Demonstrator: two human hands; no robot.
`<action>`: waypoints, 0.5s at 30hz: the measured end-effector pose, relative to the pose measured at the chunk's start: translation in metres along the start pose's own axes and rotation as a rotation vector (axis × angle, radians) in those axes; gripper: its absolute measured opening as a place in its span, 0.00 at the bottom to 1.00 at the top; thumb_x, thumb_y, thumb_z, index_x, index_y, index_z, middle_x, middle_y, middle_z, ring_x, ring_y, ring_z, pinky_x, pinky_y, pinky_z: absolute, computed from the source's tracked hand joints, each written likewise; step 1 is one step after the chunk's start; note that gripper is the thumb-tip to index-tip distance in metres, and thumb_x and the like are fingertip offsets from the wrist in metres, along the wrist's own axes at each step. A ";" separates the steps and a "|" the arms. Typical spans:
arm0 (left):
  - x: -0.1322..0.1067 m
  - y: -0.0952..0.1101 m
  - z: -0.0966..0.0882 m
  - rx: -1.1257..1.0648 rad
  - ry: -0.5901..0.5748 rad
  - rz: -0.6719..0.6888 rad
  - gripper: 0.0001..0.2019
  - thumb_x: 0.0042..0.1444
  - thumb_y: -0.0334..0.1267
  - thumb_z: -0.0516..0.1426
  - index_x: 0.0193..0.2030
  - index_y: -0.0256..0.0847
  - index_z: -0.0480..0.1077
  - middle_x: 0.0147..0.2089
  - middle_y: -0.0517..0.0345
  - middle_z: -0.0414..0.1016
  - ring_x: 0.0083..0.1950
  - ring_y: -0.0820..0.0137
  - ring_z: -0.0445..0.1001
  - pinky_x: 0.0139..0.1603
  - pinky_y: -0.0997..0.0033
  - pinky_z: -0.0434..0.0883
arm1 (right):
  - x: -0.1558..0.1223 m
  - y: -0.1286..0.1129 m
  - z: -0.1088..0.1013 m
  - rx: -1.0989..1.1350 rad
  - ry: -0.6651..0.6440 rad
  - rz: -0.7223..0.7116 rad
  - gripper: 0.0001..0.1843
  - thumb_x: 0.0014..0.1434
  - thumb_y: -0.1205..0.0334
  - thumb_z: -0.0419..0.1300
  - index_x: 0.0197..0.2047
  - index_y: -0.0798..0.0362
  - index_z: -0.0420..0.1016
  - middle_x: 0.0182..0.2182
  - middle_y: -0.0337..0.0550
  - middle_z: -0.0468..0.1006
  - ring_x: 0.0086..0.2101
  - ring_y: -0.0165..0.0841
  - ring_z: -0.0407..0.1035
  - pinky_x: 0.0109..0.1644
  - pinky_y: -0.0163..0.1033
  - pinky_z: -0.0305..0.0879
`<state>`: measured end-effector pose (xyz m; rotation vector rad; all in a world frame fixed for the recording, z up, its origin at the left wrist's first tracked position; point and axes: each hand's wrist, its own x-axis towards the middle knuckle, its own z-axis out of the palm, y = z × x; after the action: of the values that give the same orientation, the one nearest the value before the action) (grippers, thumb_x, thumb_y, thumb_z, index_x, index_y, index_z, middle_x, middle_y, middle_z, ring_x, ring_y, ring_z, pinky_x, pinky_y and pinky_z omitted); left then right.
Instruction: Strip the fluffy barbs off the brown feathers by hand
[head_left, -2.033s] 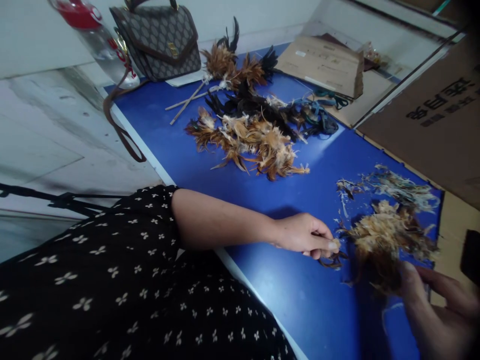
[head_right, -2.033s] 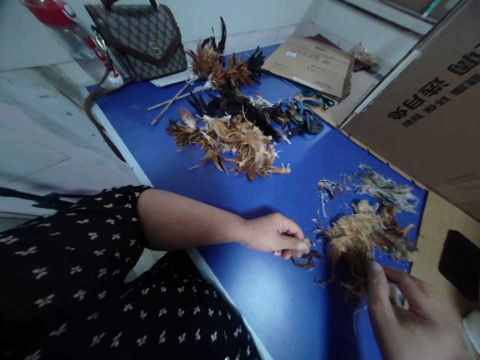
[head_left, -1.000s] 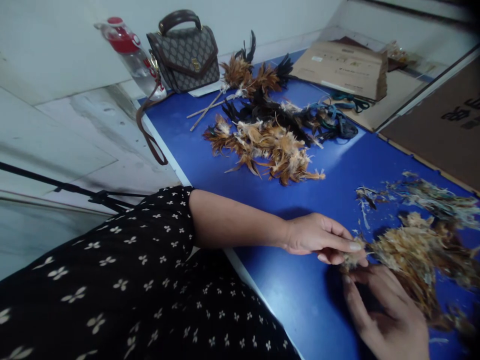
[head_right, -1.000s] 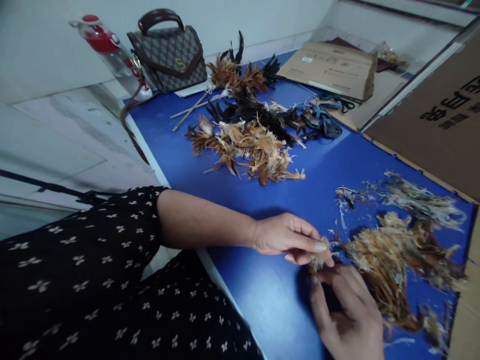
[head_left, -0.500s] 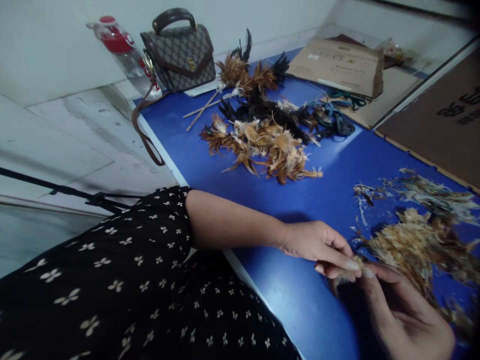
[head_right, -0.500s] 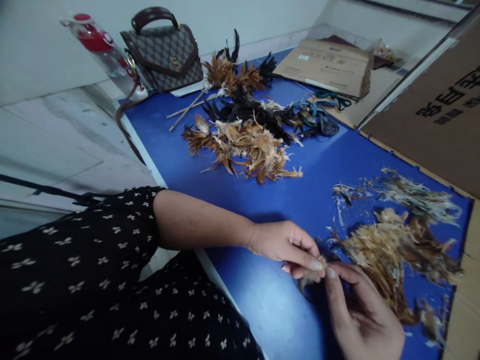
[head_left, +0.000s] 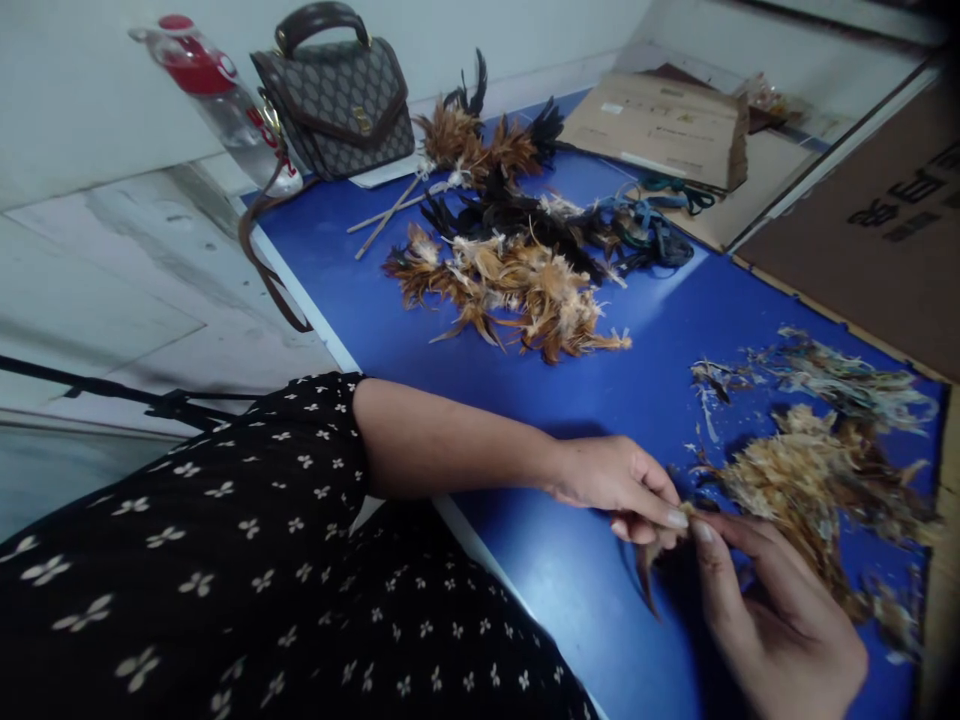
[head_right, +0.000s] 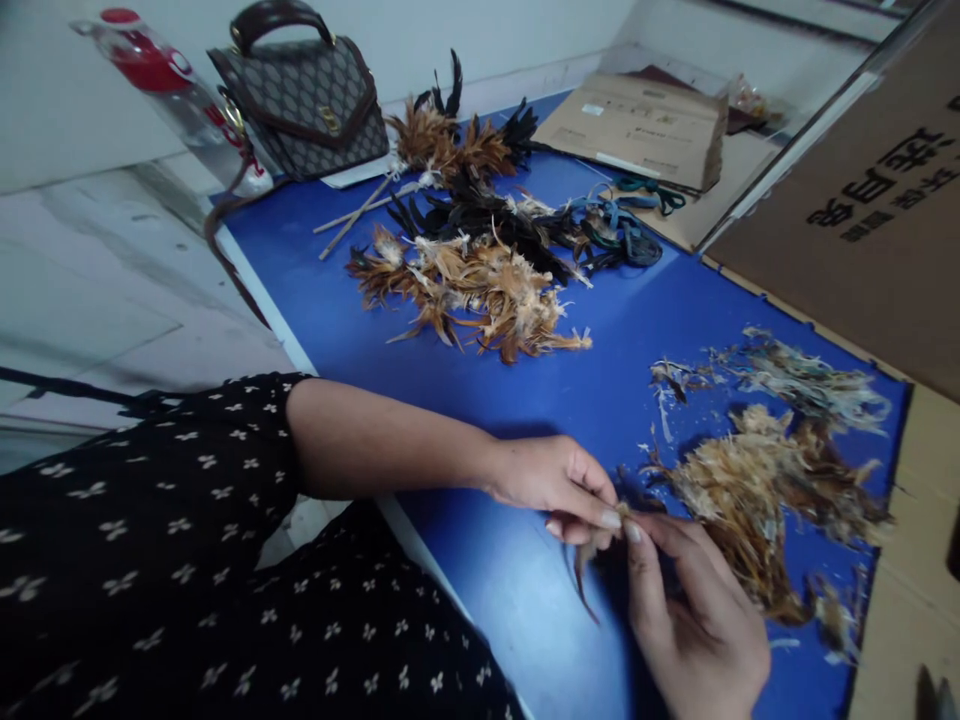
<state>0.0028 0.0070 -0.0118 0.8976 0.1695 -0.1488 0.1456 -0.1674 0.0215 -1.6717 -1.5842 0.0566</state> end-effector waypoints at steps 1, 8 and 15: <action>0.000 -0.001 -0.001 0.001 -0.020 -0.006 0.25 0.42 0.52 0.81 0.34 0.36 0.79 0.25 0.61 0.76 0.24 0.78 0.68 0.27 0.72 0.61 | 0.000 0.001 -0.001 -0.009 0.011 -0.004 0.05 0.67 0.64 0.69 0.46 0.47 0.84 0.39 0.42 0.85 0.35 0.34 0.79 0.44 0.42 0.76; 0.003 -0.006 -0.002 0.006 -0.003 -0.006 0.24 0.40 0.50 0.81 0.38 0.38 0.82 0.31 0.60 0.80 0.29 0.77 0.71 0.30 0.71 0.62 | -0.005 0.050 -0.020 -0.608 0.254 0.093 0.17 0.66 0.53 0.70 0.50 0.56 0.88 0.36 0.51 0.83 0.35 0.40 0.76 0.47 0.46 0.73; 0.003 -0.006 -0.002 0.062 0.009 0.011 0.23 0.44 0.52 0.80 0.37 0.38 0.80 0.32 0.61 0.79 0.29 0.78 0.71 0.31 0.71 0.64 | -0.010 0.074 -0.024 -0.661 0.265 0.072 0.14 0.65 0.53 0.69 0.45 0.56 0.88 0.34 0.50 0.83 0.34 0.40 0.75 0.43 0.45 0.71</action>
<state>0.0043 0.0050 -0.0185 0.9609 0.1691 -0.1400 0.2164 -0.1795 -0.0092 -2.1199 -1.4165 -0.6917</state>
